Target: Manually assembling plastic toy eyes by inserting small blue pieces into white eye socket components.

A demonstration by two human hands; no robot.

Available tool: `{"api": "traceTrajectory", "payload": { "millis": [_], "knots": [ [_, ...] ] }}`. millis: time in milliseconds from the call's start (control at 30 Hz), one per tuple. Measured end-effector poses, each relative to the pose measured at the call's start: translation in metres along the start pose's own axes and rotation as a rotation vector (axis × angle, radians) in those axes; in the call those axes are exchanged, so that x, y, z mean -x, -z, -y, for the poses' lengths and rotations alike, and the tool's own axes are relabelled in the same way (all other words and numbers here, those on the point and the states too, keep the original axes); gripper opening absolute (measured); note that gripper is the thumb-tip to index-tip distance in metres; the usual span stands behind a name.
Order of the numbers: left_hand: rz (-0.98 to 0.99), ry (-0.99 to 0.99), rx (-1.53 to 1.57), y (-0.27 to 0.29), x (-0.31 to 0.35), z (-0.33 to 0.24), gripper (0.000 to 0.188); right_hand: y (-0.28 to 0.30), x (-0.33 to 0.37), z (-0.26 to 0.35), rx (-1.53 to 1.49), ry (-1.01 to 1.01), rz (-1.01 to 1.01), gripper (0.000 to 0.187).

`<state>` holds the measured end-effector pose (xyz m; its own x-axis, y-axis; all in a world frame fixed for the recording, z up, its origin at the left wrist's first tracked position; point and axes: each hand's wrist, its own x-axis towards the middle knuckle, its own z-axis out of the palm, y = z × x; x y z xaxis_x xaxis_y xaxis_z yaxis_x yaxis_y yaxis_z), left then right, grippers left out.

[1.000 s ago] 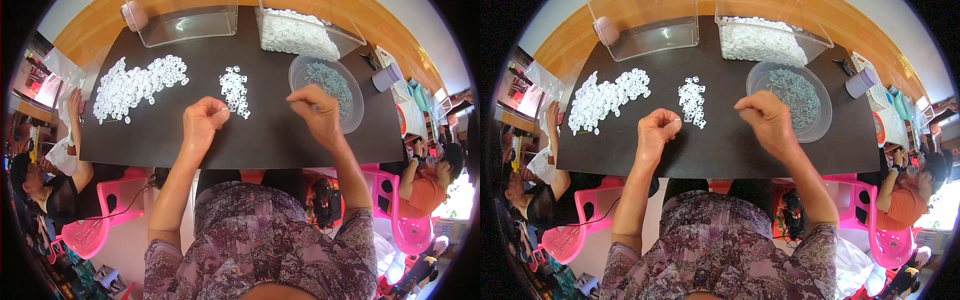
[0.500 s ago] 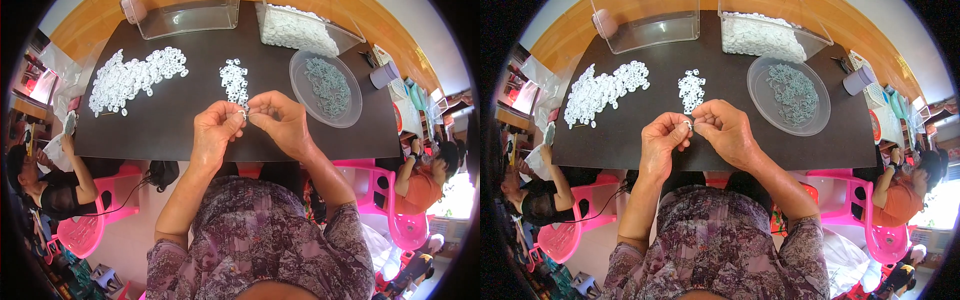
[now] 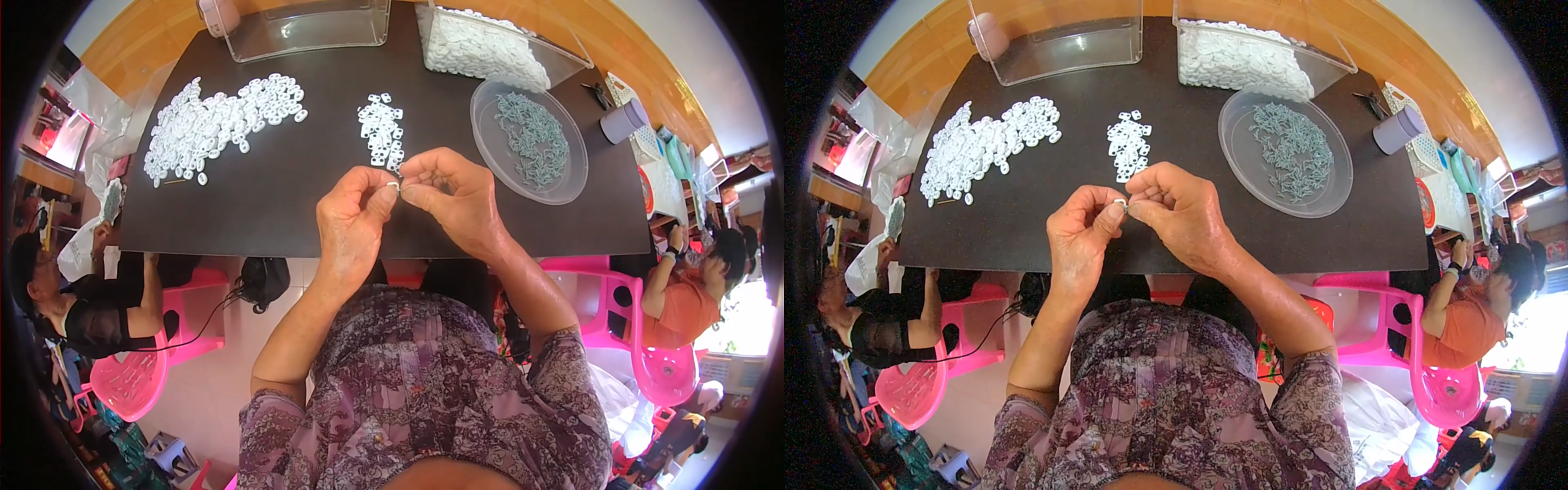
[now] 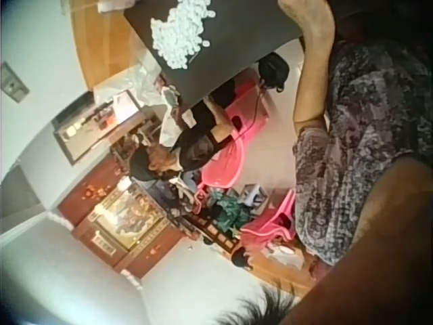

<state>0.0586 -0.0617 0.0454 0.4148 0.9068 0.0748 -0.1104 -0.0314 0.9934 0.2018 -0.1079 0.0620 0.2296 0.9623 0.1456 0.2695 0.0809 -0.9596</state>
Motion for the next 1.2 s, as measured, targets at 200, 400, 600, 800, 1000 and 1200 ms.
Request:
{"api": "traceTrajectory", "payload": {
  "millis": [200, 400, 600, 800, 1000, 1200],
  "knots": [
    [-0.13, -0.262, -0.275, -0.005, 0.003, 0.019, 0.009, -0.011, -0.001, -0.005, -0.031, 0.022, -0.057, 0.015],
    [-0.135, -0.064, 0.114, -0.003, 0.004, 0.009, 0.008, -0.024, -0.005, -0.01, -0.125, -0.021, -0.106, 0.013],
    [-0.242, -0.227, -0.135, -0.001, 0.001, 0.024, 0.001, -0.031, -0.008, -0.007, -0.099, -0.021, -0.103, 0.012],
    [-0.186, 0.01, 0.179, 0.004, -0.003, 0.012, 0.003, -0.032, -0.011, -0.013, -0.179, -0.011, -0.09, 0.011],
    [-0.175, 0.086, 0.3, 0.011, -0.005, 0.016, 0.005, -0.032, -0.012, -0.017, -0.121, 0.015, -0.032, 0.01],
    [-0.198, 0.063, 0.307, 0.013, -0.003, 0.015, 0.005, -0.041, -0.014, -0.018, -0.036, 0.045, -0.028, 0.004]
  ]
}}
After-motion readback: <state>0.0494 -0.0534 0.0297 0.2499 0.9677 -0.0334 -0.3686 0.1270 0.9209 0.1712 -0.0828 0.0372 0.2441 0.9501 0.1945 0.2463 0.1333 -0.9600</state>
